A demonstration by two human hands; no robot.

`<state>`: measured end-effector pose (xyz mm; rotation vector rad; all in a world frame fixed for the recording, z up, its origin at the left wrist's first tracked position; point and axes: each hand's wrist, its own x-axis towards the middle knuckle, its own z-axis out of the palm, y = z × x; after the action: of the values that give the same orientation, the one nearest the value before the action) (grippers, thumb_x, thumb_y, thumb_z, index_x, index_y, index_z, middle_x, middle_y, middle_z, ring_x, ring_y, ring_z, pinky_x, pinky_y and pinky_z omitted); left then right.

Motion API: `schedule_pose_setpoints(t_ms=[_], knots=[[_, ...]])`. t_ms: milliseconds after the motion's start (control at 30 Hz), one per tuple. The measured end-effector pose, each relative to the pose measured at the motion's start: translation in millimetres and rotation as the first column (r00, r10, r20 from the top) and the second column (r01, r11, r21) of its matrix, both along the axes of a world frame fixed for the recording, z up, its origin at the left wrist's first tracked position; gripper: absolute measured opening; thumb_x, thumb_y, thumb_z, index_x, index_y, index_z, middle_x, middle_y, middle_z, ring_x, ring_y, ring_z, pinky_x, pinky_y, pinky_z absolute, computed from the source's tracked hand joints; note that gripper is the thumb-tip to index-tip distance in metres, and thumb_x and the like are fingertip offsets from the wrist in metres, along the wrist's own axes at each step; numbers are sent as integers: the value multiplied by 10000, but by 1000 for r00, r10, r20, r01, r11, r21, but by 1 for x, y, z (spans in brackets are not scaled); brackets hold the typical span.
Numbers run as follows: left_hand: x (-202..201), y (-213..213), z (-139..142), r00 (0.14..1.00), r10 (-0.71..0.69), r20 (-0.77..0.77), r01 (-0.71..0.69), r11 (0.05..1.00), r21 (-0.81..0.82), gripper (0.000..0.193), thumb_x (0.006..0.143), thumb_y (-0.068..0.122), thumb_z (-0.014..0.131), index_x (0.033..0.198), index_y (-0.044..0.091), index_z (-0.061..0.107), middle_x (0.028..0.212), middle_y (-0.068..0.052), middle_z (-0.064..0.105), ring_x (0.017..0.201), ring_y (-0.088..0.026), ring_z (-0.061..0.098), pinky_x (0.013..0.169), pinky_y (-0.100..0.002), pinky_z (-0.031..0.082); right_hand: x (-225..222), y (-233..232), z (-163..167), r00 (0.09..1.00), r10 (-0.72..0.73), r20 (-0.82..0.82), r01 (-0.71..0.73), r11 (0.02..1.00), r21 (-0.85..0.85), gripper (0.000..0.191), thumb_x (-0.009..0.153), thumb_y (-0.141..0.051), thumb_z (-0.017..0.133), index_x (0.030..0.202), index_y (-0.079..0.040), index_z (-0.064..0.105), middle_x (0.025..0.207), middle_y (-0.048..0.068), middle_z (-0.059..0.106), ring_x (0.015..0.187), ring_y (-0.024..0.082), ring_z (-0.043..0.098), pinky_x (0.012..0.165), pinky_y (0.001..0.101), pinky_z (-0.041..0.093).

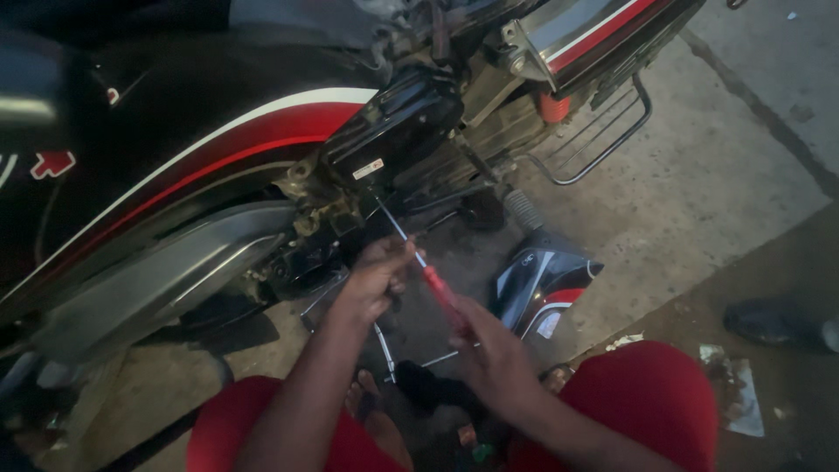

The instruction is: The person wipes the motorcycle engine area with a cloth, then uses a screwdriver to tighten screws on the engine casing. The person reattaches a side panel to the motorcycle.

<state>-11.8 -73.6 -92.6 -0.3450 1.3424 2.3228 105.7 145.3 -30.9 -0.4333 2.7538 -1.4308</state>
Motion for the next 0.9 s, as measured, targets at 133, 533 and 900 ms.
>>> schedule_pose_setpoints(t_ms=[133,533,900], knots=[[3,-1,7,999,17,49,-19,999,47,392,960,238,634,1288,29,583,1042,-102,768,458,-16,425,412,-177,363,-1,1,-5,985,2,-174,-4,1000,-13,571,886,-41,709,1419,-2,510,1271,264,666,1104,336,730,896,380,614],[3,1,10,998,6,56,1,993,-119,396,1020,234,620,1344,8,599,1065,-111,693,487,-19,423,425,-177,347,2,0,-10,961,20,-277,-20,1000,2,554,942,-103,653,1459,0,484,1355,313,617,1172,416,693,950,429,598],[3,27,-1,982,120,146,-104,988,-114,341,941,149,613,1277,101,625,978,-53,736,575,-61,537,441,-214,394,-3,23,-15,988,110,-105,-128,974,-187,580,1049,-39,590,1585,-14,369,1485,224,588,1309,360,655,1034,381,570]])
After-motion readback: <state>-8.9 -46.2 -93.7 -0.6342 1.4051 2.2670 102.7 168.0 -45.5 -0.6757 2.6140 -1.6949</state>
